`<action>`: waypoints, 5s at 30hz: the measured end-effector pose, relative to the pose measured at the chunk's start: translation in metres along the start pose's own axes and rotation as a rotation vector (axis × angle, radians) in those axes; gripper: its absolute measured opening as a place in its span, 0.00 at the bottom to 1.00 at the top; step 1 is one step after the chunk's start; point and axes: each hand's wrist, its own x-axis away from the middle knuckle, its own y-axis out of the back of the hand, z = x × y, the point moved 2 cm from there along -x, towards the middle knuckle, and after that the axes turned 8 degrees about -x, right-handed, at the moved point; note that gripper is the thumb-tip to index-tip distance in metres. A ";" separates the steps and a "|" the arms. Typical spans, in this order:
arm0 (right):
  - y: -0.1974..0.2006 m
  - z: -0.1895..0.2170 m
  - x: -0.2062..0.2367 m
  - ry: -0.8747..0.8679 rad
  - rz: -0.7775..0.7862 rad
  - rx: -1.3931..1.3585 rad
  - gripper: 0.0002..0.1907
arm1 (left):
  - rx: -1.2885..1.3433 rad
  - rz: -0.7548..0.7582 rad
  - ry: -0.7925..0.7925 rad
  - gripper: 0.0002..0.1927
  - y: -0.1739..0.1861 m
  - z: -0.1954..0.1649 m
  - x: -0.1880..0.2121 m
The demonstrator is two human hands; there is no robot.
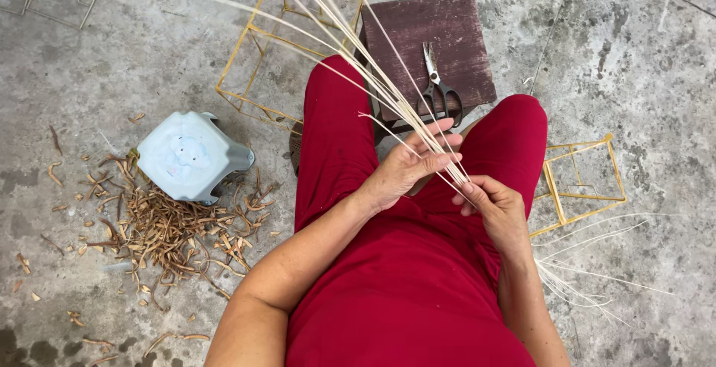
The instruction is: The person tapes a bamboo frame using masking tape and scissors, then gathers and trims bamboo strips. The person works on the floor, securing joints and preparing materials for further assembly.
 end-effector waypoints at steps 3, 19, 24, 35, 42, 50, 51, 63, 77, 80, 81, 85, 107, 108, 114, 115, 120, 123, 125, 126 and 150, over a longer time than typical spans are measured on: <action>0.002 0.003 0.002 0.014 -0.027 -0.039 0.12 | -0.047 0.004 0.025 0.29 -0.001 -0.006 0.003; -0.005 -0.003 0.009 0.044 -0.102 -0.144 0.13 | -0.145 -0.323 -0.049 0.09 0.006 -0.015 0.013; -0.007 -0.001 0.008 0.045 -0.098 -0.137 0.11 | -0.179 -0.321 -0.132 0.09 0.006 -0.015 0.012; -0.001 0.000 0.005 0.051 -0.114 -0.170 0.11 | -0.165 -0.366 -0.148 0.09 0.004 -0.019 0.014; 0.002 0.000 0.008 0.050 -0.110 -0.192 0.11 | -0.150 -0.322 -0.231 0.07 0.001 -0.030 0.016; -0.002 0.005 0.010 0.048 -0.130 -0.140 0.11 | -0.131 -0.301 -0.161 0.10 0.002 -0.025 0.014; -0.004 0.005 0.011 0.055 -0.123 -0.135 0.11 | -0.132 -0.308 -0.159 0.10 0.002 -0.024 0.013; -0.011 0.005 0.014 0.100 -0.076 -0.106 0.12 | -0.125 -0.412 -0.251 0.12 0.003 -0.036 0.016; -0.012 0.004 0.018 0.100 -0.048 -0.104 0.12 | -0.141 -0.502 -0.231 0.11 0.008 -0.036 0.017; -0.012 0.002 0.018 0.114 -0.073 -0.084 0.11 | -0.183 -0.502 -0.217 0.09 0.009 -0.036 0.017; -0.012 0.002 0.017 0.113 -0.071 -0.094 0.11 | -0.187 -0.495 -0.220 0.09 0.009 -0.036 0.017; -0.011 0.001 0.016 0.106 -0.066 -0.143 0.10 | -0.181 -0.474 -0.241 0.08 0.009 -0.038 0.018; 0.011 -0.006 0.014 0.055 -0.138 -0.156 0.06 | -0.176 -0.547 -0.315 0.11 0.016 -0.070 0.025; 0.011 -0.007 0.014 0.053 -0.137 -0.152 0.06 | -0.178 -0.551 -0.323 0.11 0.018 -0.073 0.026; 0.013 -0.010 0.017 0.036 -0.124 -0.150 0.07 | -0.177 -0.582 -0.362 0.14 0.029 -0.078 0.025; 0.014 -0.010 0.018 0.036 -0.121 -0.149 0.07 | -0.170 -0.578 -0.362 0.15 0.030 -0.078 0.025; 0.014 -0.009 0.019 0.023 -0.115 -0.157 0.07 | -0.089 -0.580 -0.347 0.15 0.035 -0.080 0.025; 0.013 -0.008 0.020 0.021 -0.108 -0.146 0.07 | -0.062 -0.554 -0.322 0.16 0.036 -0.084 0.026; 0.013 -0.008 0.021 0.018 -0.110 -0.132 0.07 | -0.056 -0.535 -0.315 0.16 0.035 -0.086 0.027; 0.012 -0.008 0.021 0.015 -0.107 -0.125 0.07 | -0.050 -0.525 -0.322 0.16 0.035 -0.087 0.027; 0.021 -0.018 0.024 -0.005 -0.100 -0.077 0.10 | -0.136 -0.651 -0.378 0.12 0.049 -0.094 0.030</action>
